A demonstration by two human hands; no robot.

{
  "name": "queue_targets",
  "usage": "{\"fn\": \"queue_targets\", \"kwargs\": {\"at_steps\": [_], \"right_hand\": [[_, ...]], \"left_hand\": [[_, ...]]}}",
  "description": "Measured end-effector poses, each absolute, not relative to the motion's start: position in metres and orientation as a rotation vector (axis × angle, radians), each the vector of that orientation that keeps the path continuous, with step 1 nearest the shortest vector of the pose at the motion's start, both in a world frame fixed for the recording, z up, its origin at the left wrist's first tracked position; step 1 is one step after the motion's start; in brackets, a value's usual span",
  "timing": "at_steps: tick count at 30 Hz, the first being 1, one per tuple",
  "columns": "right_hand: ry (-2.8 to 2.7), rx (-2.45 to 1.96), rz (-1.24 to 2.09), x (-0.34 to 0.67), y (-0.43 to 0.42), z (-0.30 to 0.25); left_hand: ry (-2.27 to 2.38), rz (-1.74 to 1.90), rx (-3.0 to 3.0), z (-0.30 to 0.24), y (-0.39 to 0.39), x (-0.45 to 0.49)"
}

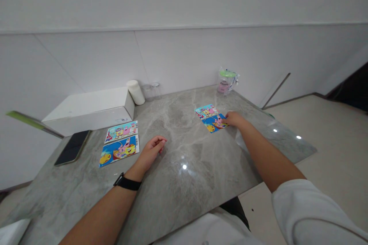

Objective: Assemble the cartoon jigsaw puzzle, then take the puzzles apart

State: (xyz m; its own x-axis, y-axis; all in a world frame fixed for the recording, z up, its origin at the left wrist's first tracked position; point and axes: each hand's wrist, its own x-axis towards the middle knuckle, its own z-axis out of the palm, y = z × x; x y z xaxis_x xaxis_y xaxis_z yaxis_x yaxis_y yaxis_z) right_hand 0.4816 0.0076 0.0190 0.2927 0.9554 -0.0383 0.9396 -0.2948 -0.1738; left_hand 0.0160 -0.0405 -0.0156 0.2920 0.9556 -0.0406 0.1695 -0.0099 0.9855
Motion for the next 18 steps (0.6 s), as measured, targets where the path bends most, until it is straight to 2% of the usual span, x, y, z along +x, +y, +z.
{"fn": "queue_targets", "kwargs": {"at_steps": [4, 12, 18], "right_hand": [[-1.948, -2.497, 0.302, 0.454, 0.005, 0.016], [-2.292, -2.227, 0.341, 0.330, -0.014, 0.018], [-2.510, -2.026, 0.400, 0.272, -0.007, 0.029]], "left_hand": [[1.101, 0.876, 1.449, -0.018, -0.039, 0.014], [1.099, 0.943, 1.435, -0.015, -0.043, 0.016], [1.281, 1.041, 1.815, 0.002, -0.042, 0.005]]}}
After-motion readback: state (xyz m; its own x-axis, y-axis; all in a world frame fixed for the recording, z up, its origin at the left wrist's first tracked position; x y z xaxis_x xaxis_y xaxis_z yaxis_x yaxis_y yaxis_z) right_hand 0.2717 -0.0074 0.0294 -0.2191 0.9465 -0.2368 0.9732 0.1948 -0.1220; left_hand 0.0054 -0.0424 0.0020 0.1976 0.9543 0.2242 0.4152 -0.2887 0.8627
